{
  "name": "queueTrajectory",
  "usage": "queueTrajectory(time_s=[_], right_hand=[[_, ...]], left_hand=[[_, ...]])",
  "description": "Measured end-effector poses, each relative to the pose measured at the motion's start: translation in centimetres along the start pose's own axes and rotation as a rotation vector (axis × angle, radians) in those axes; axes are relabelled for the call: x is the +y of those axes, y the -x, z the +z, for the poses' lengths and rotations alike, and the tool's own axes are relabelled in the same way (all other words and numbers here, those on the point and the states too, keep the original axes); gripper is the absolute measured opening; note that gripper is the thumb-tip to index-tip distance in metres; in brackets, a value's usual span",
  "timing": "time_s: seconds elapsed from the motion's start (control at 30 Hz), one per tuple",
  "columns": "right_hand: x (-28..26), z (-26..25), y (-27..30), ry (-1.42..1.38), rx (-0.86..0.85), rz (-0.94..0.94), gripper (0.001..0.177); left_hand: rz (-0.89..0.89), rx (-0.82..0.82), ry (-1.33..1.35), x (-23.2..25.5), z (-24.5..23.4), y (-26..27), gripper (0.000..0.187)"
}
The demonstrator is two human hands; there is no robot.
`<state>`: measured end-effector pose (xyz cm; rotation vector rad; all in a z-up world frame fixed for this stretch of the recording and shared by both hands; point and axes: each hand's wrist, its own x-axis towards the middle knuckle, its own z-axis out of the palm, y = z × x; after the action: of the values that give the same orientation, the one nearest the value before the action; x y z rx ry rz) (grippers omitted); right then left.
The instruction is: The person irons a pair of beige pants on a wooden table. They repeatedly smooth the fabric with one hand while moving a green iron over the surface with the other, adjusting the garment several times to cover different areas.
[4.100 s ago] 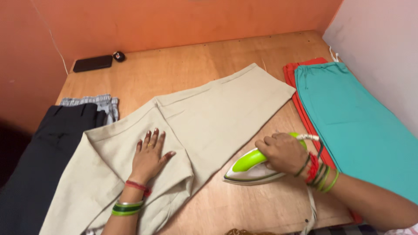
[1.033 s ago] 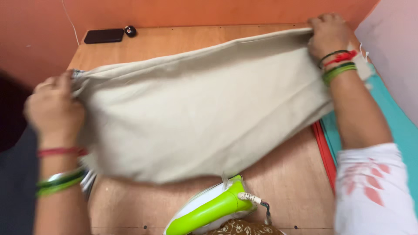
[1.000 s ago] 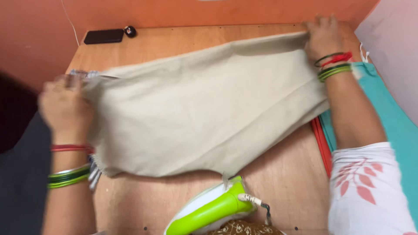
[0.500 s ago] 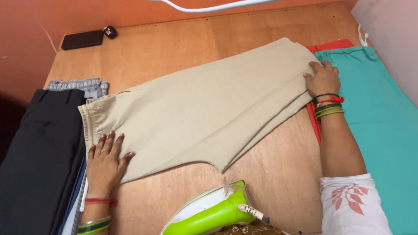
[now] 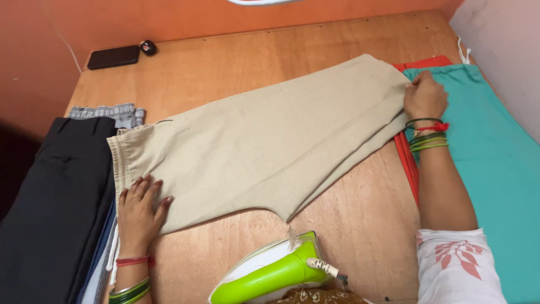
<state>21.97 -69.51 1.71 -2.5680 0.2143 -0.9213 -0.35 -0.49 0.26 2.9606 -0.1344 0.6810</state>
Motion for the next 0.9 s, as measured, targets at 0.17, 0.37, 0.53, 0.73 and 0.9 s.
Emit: queueTrajectory(time_s=[0.17,0.37,0.53,0.73,0.9], right_hand=[[-15.0,-4.5,3.1,-0.787,-0.528,-0.404,0.012],[-24.2,-14.8,7.6,-1.208,-0.991,-0.759,0.045],[-20.1,-11.2,4.7,-0.302,-0.95,-0.567,0.045],[-16.7,-6.7,4.6,0.051,-1.087,-0.442,0.052],[-16.1,-4.2,5.1,0.27,-1.018,-0.429,0.059]], left_hand=[[-0.191,-0.049,0.988,5.0,0.5,-2.0,0.05],[-0.491,-0.179,1.563,10.5,0.6,-1.5,0.042],[-0.425,-0.068,1.306,9.1,1.5,-1.5,0.036],[-0.329,0.121,-0.171,1.3,-1.6,0.7,0.037],[-0.448,0.081,-0.419,0.8,-2.0,2.2,0.079]])
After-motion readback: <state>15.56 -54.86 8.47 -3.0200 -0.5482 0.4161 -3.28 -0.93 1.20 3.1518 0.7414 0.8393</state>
